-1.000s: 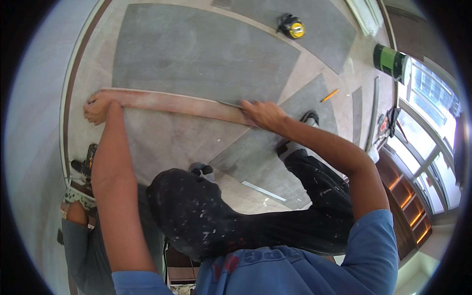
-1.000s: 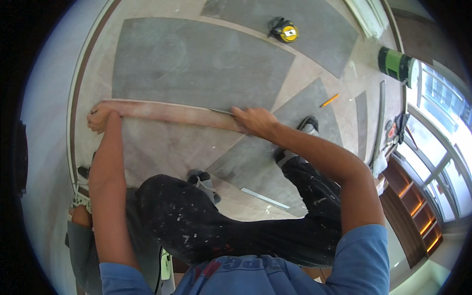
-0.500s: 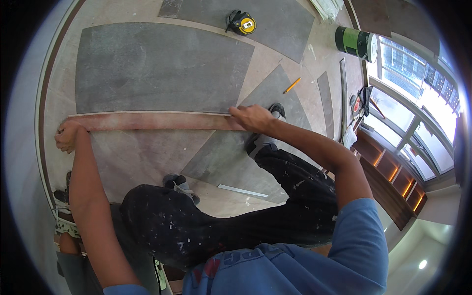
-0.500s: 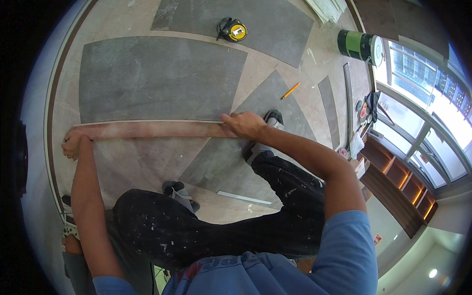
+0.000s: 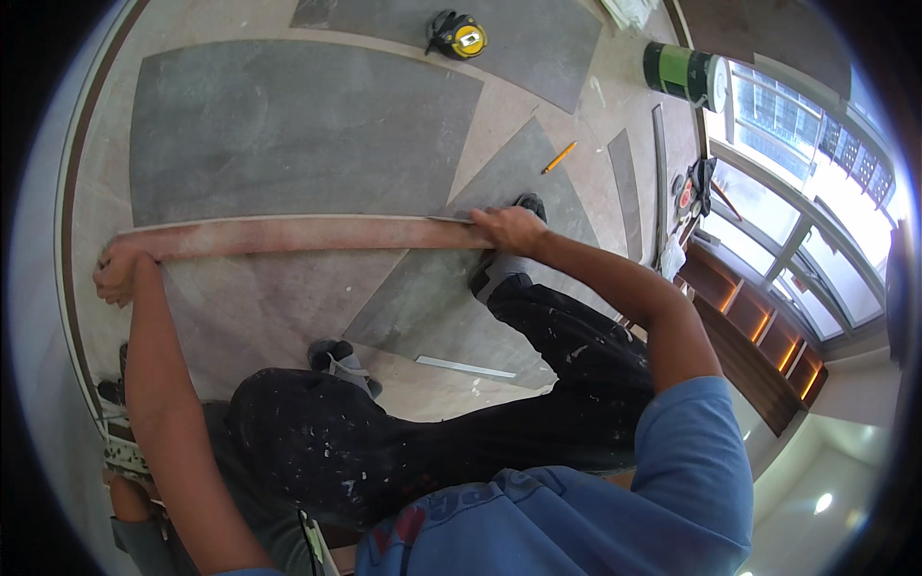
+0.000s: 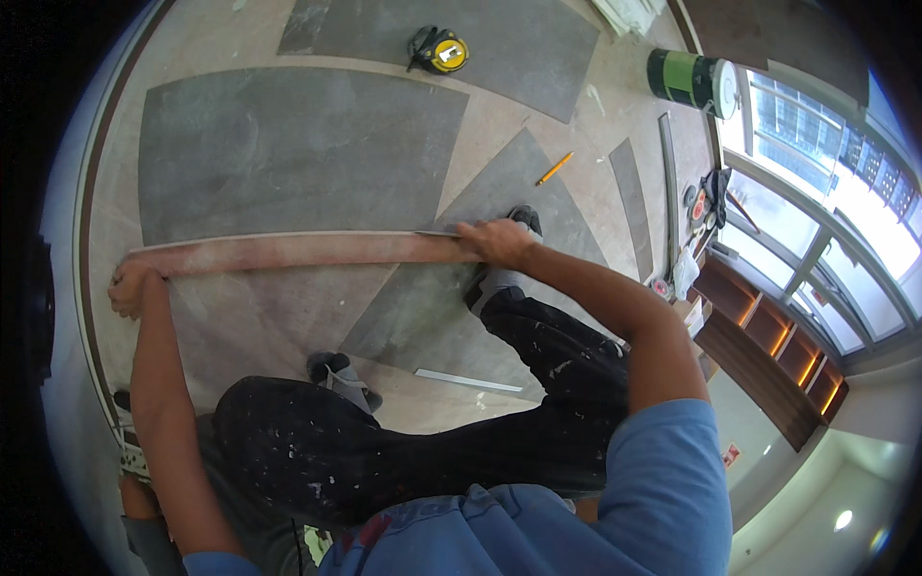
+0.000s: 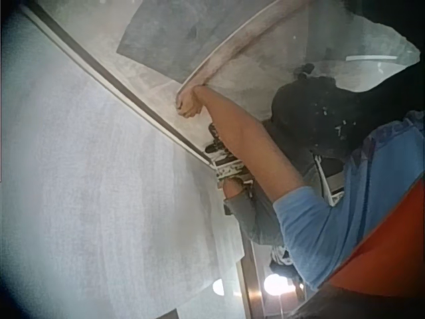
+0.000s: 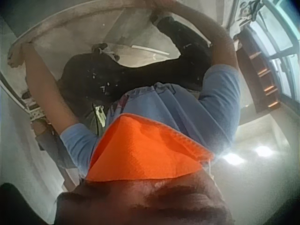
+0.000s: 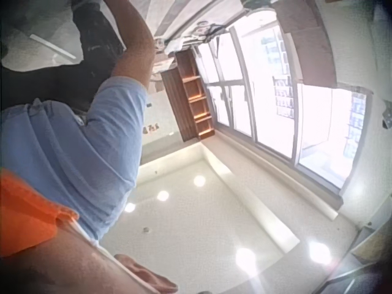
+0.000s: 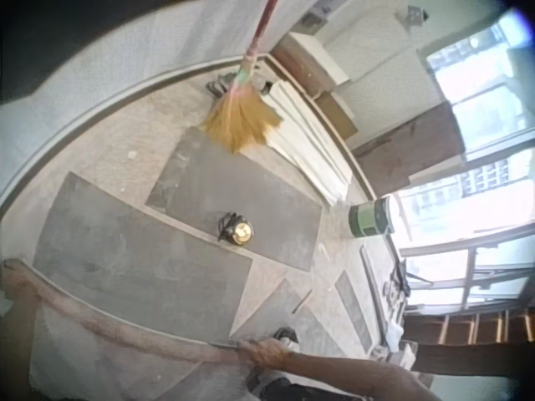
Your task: The person applies adhesive to the interior of a curved wooden cabinet using a brush, then inserts a white panel into the cabinet. The person then measures and marks a wooden strip on the floor using a tape measure and pencil.
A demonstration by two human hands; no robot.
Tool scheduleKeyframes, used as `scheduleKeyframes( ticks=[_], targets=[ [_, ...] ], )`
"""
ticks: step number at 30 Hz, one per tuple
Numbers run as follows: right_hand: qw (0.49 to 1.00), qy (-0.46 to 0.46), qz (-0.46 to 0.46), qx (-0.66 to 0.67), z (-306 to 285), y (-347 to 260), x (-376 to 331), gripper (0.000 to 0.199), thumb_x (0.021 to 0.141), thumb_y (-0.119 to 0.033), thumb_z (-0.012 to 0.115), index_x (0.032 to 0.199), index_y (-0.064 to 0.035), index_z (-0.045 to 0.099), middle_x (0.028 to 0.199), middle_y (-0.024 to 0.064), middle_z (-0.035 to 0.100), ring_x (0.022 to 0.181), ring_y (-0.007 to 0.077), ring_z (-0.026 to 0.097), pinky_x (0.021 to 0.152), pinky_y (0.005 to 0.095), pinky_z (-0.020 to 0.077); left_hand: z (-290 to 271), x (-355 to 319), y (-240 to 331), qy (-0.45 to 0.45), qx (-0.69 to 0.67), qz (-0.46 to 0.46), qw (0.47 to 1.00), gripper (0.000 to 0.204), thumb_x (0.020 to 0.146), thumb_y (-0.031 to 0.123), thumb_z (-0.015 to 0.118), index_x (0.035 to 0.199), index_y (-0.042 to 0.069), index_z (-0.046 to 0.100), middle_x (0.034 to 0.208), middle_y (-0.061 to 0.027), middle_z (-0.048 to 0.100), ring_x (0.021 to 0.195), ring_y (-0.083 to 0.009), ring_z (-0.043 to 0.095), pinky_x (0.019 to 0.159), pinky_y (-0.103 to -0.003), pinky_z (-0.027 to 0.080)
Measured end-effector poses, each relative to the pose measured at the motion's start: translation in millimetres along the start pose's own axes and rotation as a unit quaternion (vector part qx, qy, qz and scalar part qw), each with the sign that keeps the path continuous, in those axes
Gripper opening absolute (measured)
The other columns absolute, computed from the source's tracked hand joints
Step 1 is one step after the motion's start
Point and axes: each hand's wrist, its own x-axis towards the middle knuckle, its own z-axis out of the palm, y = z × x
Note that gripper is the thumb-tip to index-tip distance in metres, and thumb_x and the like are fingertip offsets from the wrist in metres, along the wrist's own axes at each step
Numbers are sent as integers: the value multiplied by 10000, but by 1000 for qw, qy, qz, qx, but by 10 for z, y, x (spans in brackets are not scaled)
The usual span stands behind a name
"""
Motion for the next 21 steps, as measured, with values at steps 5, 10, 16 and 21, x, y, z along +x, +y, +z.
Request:
scheduleKeyframes(
  ticks=[5, 10, 16, 21],
  targets=[
    [1000, 11, -6, -1, 91, 147, -43, 233, 975, -198, 589, 1146, -85, 479, 831, 152, 680, 758, 381, 719, 626, 485, 572, -49, 14, 22, -3, -12, -12, 1000, 300, 920, 294, 574, 1075, 84, 723, 1208, -165, 626, 1180, -365, 550, 1038, -548, 386],
    [1000, 6, -5, 25, 120, 154, -66, 203, 988, -194, 557, 1131, -73, 479, 835, 169, 672, 754, 393, 705, 622, 496, 564, -71, -43, -50, 0, -23, -2, 1000, 287, 918, 291, 586, 1078, 88, 712, 1211, -160, 619, 1186, -358, 543, 1040, -554, 381],
    [999, 8, 31, 22, 90, 6, -143, 211, 984, -210, 553, 1138, -87, 476, 831, 183, 671, 748, 409, 702, 618, 515, 552, -111, -81, -4, -20, -41, -4, 999, 288, 918, 293, 586, 1096, 89, 687, 1220, -162, 601, 1179, -346, 532, 1002, -530, 384],
    [998, 45, 32, 9, 228, 10, -172, 215, 978, -213, 577, 1114, -71, 489, 813, 180, 672, 739, 401, 703, 595, 522, 552, -67, -95, -45, 1, -39, 4, 999, 292, 917, 299, 581, 1081, 77, 676, 1194, -160, 601, 1153, -339, 532, 989, -512, 378]
  ],
)
